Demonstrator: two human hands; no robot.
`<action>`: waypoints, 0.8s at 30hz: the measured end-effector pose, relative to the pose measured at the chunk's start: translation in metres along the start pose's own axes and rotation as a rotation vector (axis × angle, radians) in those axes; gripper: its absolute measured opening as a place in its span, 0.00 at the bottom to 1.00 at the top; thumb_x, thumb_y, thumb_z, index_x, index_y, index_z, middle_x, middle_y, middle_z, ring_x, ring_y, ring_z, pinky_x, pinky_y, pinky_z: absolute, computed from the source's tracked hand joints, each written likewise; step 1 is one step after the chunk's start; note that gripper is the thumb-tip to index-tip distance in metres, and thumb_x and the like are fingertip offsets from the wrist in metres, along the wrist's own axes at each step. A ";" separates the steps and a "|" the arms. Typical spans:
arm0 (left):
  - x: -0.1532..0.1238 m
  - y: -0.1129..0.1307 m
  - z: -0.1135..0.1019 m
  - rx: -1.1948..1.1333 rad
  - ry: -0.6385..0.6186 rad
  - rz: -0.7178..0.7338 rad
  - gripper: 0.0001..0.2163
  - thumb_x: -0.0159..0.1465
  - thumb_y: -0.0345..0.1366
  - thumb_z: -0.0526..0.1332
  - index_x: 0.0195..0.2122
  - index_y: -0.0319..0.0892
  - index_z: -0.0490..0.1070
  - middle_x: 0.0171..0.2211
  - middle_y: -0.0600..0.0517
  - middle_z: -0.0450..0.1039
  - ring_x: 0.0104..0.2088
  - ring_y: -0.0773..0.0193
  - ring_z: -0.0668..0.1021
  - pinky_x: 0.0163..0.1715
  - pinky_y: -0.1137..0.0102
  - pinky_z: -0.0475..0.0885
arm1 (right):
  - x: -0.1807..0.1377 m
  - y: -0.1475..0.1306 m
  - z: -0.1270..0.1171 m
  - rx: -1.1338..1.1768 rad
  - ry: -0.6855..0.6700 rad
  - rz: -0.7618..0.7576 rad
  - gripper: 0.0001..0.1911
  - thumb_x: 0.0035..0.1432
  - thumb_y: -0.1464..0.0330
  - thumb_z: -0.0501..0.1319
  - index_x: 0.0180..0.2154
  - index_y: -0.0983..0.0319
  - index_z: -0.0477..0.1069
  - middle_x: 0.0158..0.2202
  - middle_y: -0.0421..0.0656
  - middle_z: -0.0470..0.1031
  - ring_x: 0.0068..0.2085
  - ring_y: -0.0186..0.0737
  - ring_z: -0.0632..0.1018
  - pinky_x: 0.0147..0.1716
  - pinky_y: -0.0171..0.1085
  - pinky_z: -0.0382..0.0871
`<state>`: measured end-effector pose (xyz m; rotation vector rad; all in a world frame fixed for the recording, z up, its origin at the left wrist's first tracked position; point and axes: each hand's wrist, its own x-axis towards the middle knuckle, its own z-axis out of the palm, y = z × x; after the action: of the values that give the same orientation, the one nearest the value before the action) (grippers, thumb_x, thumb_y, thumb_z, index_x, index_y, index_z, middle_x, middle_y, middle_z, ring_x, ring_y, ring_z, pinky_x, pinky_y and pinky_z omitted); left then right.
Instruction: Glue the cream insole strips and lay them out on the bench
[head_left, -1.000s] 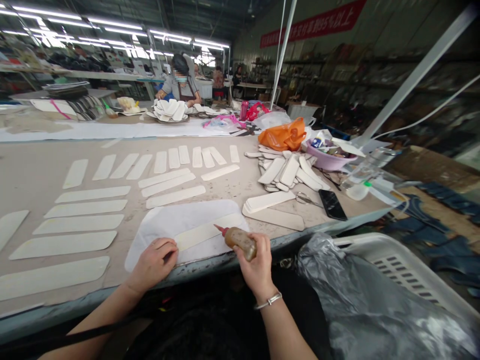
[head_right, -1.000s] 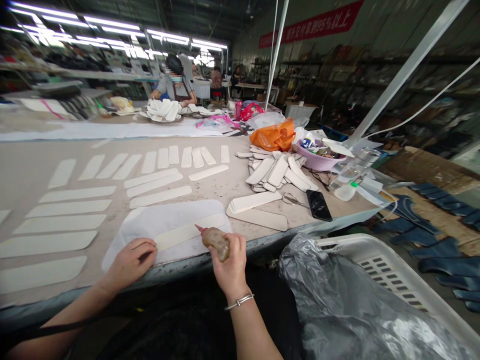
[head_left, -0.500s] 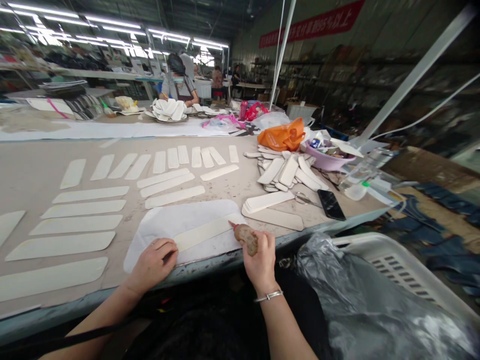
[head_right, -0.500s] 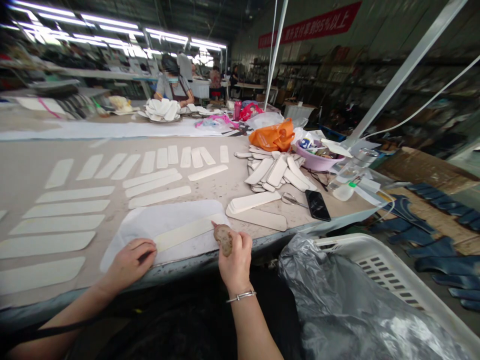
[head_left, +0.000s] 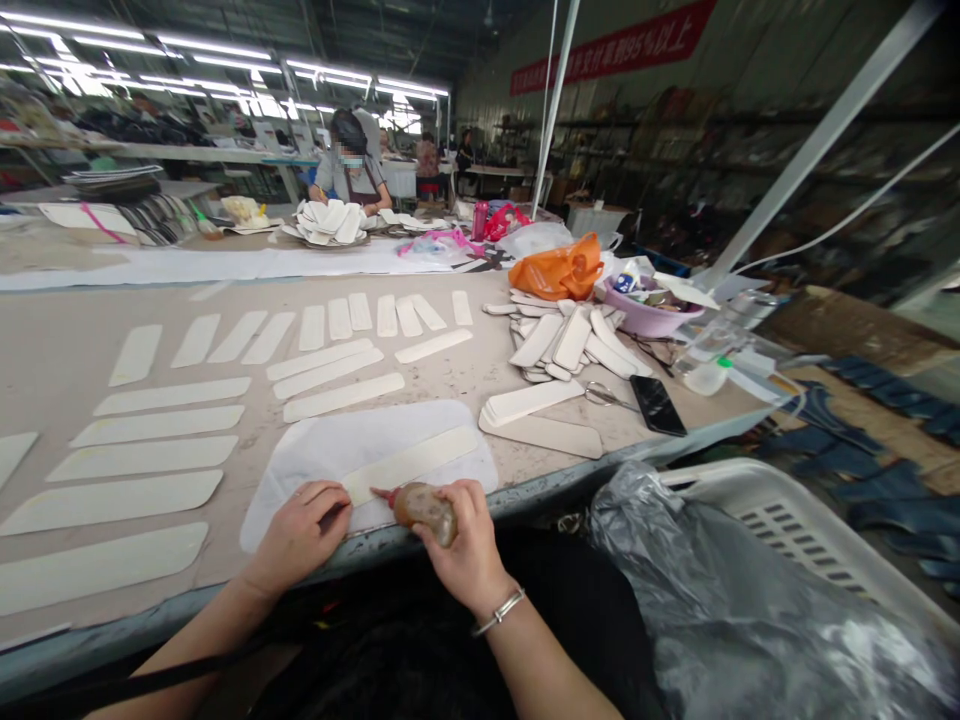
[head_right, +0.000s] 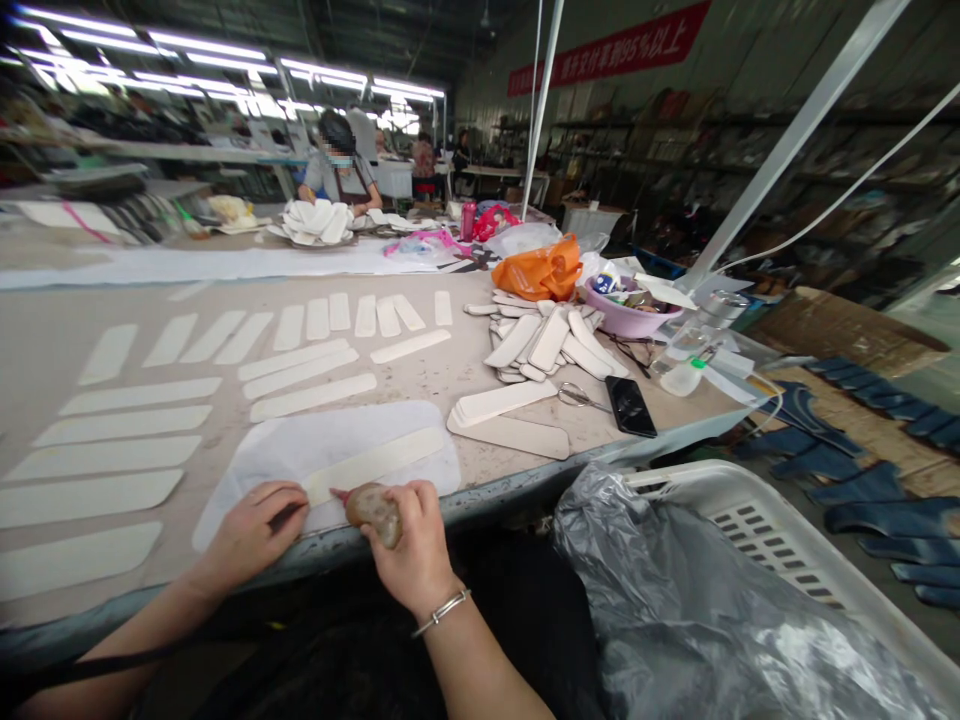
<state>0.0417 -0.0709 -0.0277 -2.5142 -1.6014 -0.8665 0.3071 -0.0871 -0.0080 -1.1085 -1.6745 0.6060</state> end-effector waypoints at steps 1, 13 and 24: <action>0.000 0.000 0.000 0.004 0.003 -0.007 0.04 0.61 0.33 0.58 0.36 0.42 0.71 0.36 0.49 0.73 0.38 0.61 0.75 0.42 0.66 0.71 | 0.001 0.002 -0.001 -0.020 0.015 0.001 0.22 0.50 0.73 0.65 0.47 0.57 0.65 0.43 0.45 0.65 0.44 0.43 0.72 0.46 0.43 0.73; 0.000 -0.003 0.001 -0.034 0.024 0.039 0.04 0.60 0.33 0.59 0.35 0.44 0.73 0.37 0.49 0.74 0.39 0.62 0.75 0.43 0.66 0.72 | 0.028 0.044 -0.053 -0.355 0.415 0.090 0.17 0.55 0.67 0.63 0.46 0.60 0.64 0.42 0.47 0.66 0.45 0.48 0.70 0.47 0.51 0.69; 0.001 -0.002 0.000 -0.026 0.029 0.058 0.05 0.60 0.36 0.60 0.33 0.44 0.74 0.36 0.48 0.74 0.38 0.62 0.76 0.41 0.67 0.73 | 0.029 0.052 -0.044 -0.329 0.369 0.107 0.18 0.53 0.69 0.63 0.47 0.59 0.65 0.44 0.48 0.64 0.46 0.48 0.70 0.49 0.51 0.69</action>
<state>0.0402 -0.0688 -0.0272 -2.5394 -1.5111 -0.9186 0.3648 -0.0422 -0.0201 -1.4544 -1.4271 0.1738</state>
